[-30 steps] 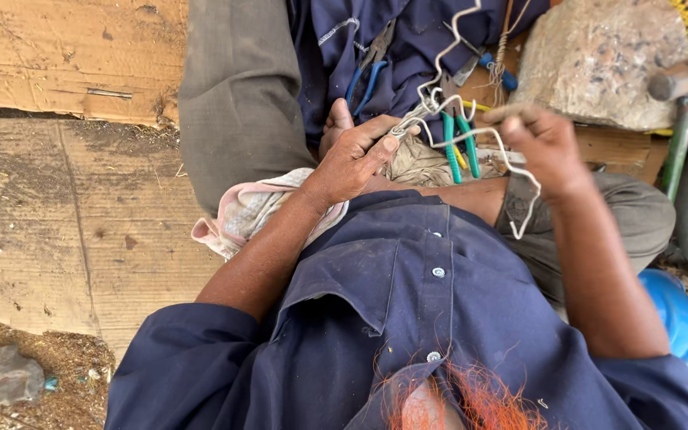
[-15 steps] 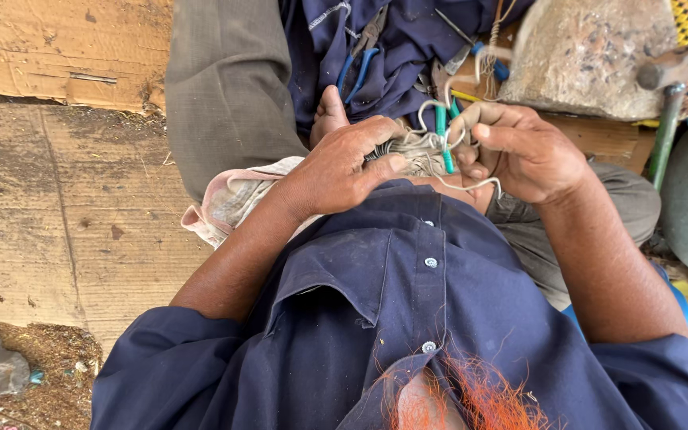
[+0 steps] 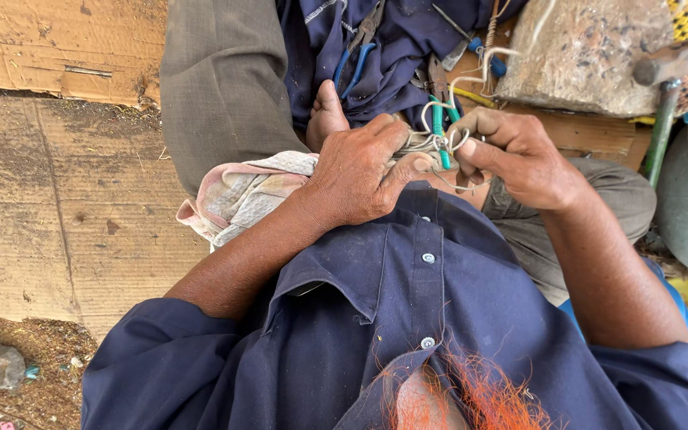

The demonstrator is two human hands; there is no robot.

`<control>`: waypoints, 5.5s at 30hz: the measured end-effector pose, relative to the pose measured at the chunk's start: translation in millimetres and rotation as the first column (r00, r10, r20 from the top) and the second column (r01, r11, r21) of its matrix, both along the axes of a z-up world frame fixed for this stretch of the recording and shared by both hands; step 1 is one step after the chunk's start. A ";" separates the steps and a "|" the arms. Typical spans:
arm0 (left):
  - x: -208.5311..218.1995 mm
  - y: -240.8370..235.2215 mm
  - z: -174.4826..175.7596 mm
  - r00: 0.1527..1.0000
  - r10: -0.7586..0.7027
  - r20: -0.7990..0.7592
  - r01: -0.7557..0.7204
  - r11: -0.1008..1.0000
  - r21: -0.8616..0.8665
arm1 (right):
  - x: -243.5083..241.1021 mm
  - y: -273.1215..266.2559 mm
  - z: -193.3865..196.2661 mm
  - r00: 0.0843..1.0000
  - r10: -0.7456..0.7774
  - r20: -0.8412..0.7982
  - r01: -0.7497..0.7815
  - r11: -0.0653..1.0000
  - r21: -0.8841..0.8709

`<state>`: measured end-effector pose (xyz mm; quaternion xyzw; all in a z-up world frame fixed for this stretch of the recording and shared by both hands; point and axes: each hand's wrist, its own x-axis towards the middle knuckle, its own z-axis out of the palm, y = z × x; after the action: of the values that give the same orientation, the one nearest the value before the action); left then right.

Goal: The person sits on the ground and uses pliers to twist and tighten a bundle of thin metal wires held in the left hand. The person repeatedly grips and rotates the wire bundle with the pliers, occasionally adjusting the grip and pulling the wires to align them.

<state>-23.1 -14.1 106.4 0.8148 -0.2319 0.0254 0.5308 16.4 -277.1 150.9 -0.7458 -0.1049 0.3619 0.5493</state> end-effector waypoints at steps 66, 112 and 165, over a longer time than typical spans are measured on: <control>7.9 65.2 42.6 0.998 0.013 -0.069 -0.026 0.981 -0.190 | 0.7 -93.8 -66.6 0.915 -0.396 0.080 0.398 0.850 -0.345; -9.4 42.0 46.6 1.000 0.029 0.000 -0.029 0.991 0.129 | -48.9 5.2 75.3 0.613 0.506 0.607 0.103 0.711 -0.696; -19.9 20.9 18.6 0.965 0.216 -0.146 -0.203 0.975 0.094 | -58.2 9.5 76.1 0.505 0.625 0.595 0.171 0.604 -0.779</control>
<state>-43.1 6.9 124.9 0.8543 -0.1031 0.0087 0.5094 -41.8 -267.6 227.0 -0.9528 -0.2999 0.0469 0.0005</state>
